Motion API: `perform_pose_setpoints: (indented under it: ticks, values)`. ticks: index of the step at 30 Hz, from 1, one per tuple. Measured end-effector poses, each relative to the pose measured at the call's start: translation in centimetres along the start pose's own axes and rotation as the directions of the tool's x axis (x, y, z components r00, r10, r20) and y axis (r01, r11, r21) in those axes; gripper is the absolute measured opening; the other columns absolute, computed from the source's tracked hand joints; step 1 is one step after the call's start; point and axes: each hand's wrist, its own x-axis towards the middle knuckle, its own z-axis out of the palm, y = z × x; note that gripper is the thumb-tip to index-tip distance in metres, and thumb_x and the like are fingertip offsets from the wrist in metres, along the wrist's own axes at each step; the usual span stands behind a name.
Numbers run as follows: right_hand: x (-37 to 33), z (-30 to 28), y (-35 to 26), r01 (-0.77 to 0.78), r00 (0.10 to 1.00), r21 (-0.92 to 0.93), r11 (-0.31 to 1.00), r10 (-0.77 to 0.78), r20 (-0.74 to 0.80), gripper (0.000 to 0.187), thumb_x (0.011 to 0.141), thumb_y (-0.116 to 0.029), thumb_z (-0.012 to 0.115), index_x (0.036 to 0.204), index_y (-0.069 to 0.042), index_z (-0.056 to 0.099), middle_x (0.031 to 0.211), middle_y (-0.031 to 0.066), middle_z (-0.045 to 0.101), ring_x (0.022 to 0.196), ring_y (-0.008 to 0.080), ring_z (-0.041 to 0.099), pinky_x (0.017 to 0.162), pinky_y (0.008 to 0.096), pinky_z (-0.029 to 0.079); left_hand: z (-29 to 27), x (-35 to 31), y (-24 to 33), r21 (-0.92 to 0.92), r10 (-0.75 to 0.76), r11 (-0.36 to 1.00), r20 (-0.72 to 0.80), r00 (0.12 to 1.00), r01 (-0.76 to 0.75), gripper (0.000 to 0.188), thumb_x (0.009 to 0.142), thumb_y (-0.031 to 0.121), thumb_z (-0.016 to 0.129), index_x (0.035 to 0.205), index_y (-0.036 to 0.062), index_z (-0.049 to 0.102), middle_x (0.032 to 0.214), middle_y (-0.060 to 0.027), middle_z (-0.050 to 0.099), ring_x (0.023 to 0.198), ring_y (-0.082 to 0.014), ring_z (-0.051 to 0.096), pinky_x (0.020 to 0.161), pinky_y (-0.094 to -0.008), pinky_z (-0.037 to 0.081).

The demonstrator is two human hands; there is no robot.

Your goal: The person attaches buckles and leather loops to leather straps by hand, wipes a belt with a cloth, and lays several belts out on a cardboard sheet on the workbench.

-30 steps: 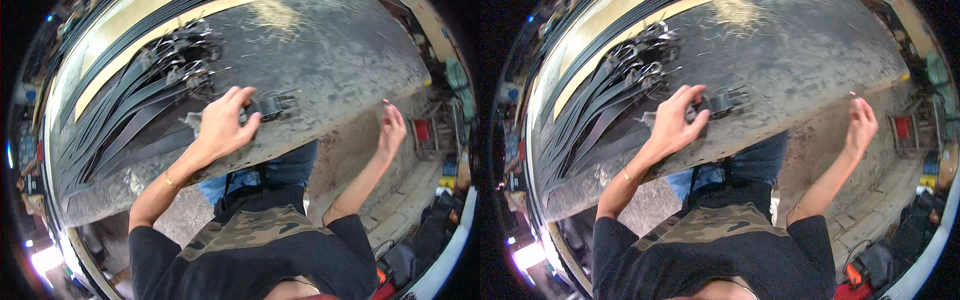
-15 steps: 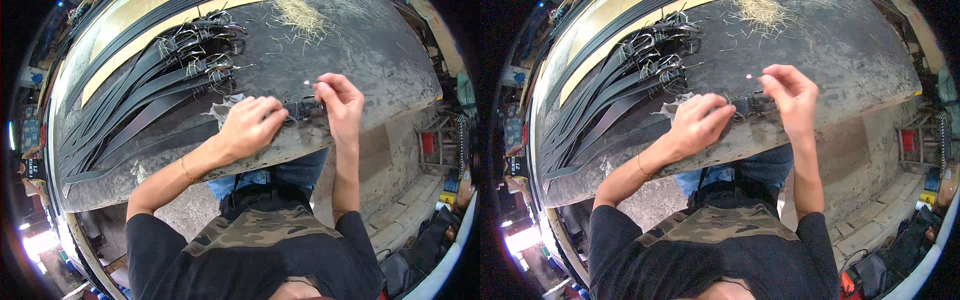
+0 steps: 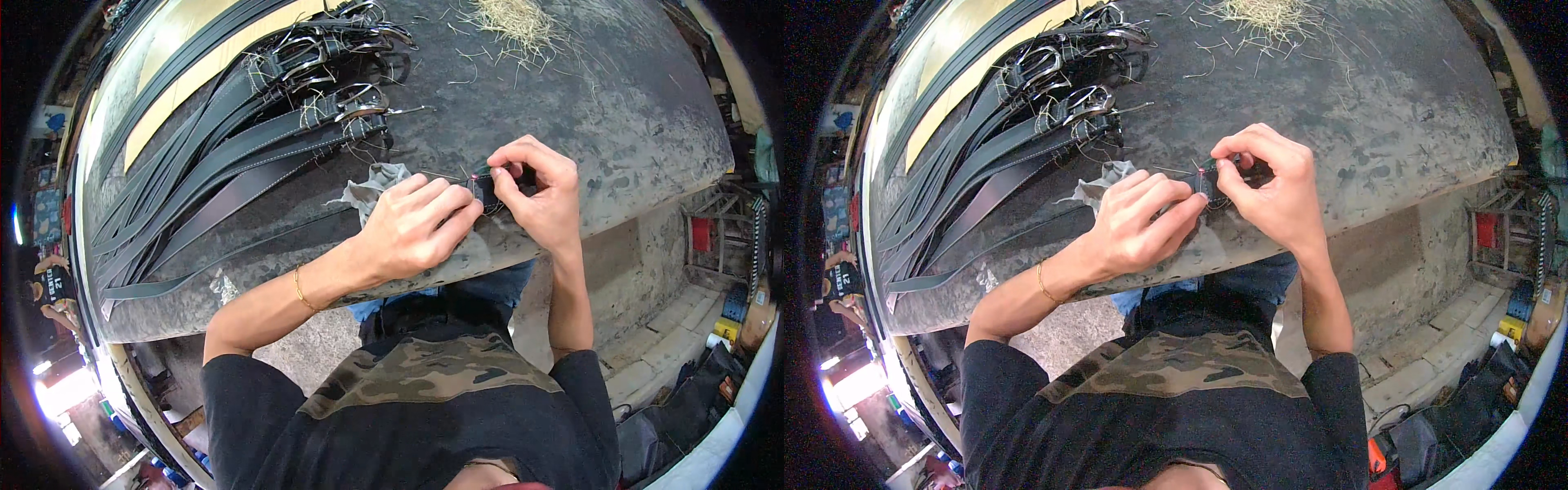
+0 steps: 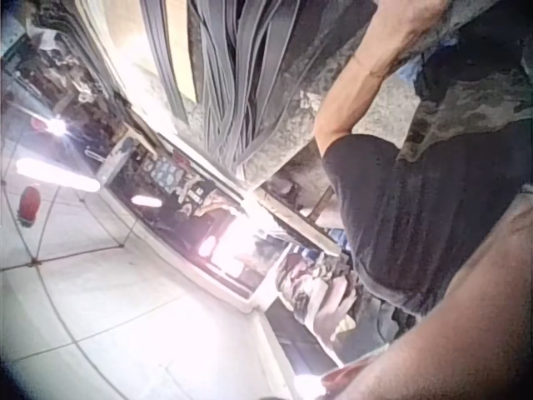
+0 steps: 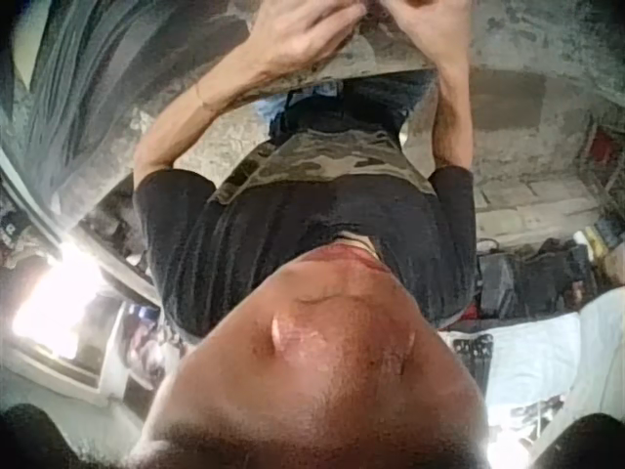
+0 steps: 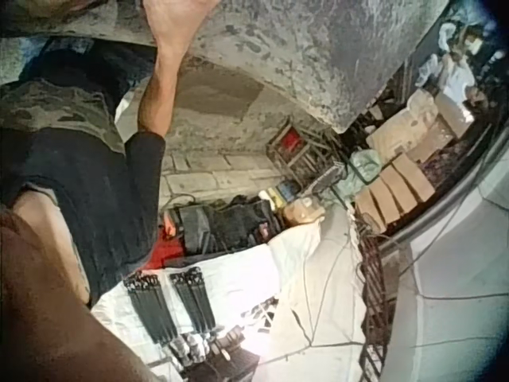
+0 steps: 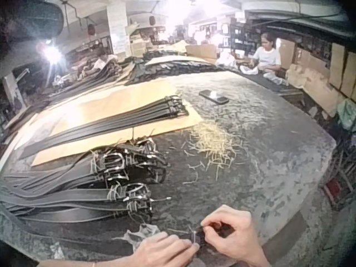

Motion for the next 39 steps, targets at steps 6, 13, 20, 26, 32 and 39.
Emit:
perform_pose_setpoints:
  ticks: [6, 13, 20, 26, 32, 39]
  values:
    - [0.1, 0.0, 0.0, 0.026, 1.000, -0.030, 0.999, -0.026, 0.017, 0.013, 0.073, 0.005, 0.068, 0.085, -0.001, 0.068, 0.075, 0.0060, 0.064, 0.064, 0.0125, 0.056, 0.059, 0.0262, 0.045, -0.1, 0.0, -0.1, -0.014, 0.000, 1.000, -0.002, 1.000, 0.000, 0.033, 0.064, -0.002, 0.076, 0.096, -0.0027, 0.067, 0.085, -0.0094, 0.061, 0.062, -0.0200, 0.057, 0.051, -0.0315, 0.042]
    - [0.1, -0.1, 0.0, 0.037, 0.999, -0.045, 0.998, -0.036, 0.029, 0.013, 0.073, 0.005, 0.068, 0.085, -0.001, 0.068, 0.076, 0.0064, 0.064, 0.064, 0.0136, 0.056, 0.059, 0.0271, 0.046, 0.0, 0.0, -0.1, -0.002, 0.003, 1.000, 0.001, 1.000, -0.003, 0.033, 0.064, -0.001, 0.076, 0.096, -0.0027, 0.067, 0.084, -0.0094, 0.060, 0.061, -0.0197, 0.057, 0.051, -0.0315, 0.041]
    - [-0.1, -0.3, -0.1, 0.022, 0.999, -0.038, 0.999, -0.020, 0.036, 0.012, 0.077, 0.005, 0.068, 0.087, -0.001, 0.069, 0.077, 0.0044, 0.065, 0.066, 0.0114, 0.057, 0.061, 0.0258, 0.047, -0.1, 0.3, 0.4, 0.015, -0.036, 0.999, -0.019, 0.999, 0.036, 0.026, 0.068, 0.006, 0.071, 0.093, -0.0013, 0.066, 0.085, -0.0070, 0.059, 0.069, -0.0186, 0.058, 0.058, -0.0315, 0.043]
    - [-0.5, -2.2, 2.3, 0.090, 0.843, 0.783, 0.616, 0.371, -0.389, 0.010, 0.092, 0.001, 0.060, 0.101, 0.003, 0.065, 0.092, 0.0072, 0.066, 0.083, 0.0114, 0.062, 0.074, 0.0291, 0.049, -0.2, 5.3, -1.6, 0.130, -0.080, 0.984, -0.279, 0.957, 0.120, 0.014, 0.076, 0.007, 0.072, 0.089, 0.0044, 0.066, 0.085, -0.0070, 0.062, 0.066, -0.0231, 0.061, 0.057, -0.0352, 0.049]
    - [-1.1, -3.2, 3.2, 0.183, 0.818, 0.893, 0.410, 0.441, -0.370, 0.015, 0.093, -0.004, 0.060, 0.107, 0.001, 0.061, 0.093, 0.0103, 0.067, 0.083, 0.0138, 0.062, 0.077, 0.0342, 0.048, -0.8, 12.3, -4.7, 0.519, -0.299, 0.819, 0.024, 0.954, 0.244, 0.013, 0.085, 0.010, 0.064, 0.095, 0.0032, 0.069, 0.091, -0.0127, 0.068, 0.075, -0.0350, 0.068, 0.063, -0.0407, 0.056]
    - [-0.9, -3.3, 3.7, 0.190, 0.868, 0.922, 0.338, 0.381, -0.319, 0.012, 0.091, -0.002, 0.061, 0.103, 0.001, 0.063, 0.094, 0.0101, 0.068, 0.085, 0.0136, 0.064, 0.078, 0.0337, 0.050, -2.9, 5.6, 2.3, 0.210, -0.399, 0.914, 0.308, 0.863, 0.348, 0.019, 0.090, 0.020, 0.067, 0.091, 0.0010, 0.070, 0.100, -0.0138, 0.069, 0.067, -0.0257, 0.070, 0.059, -0.0359, 0.057]
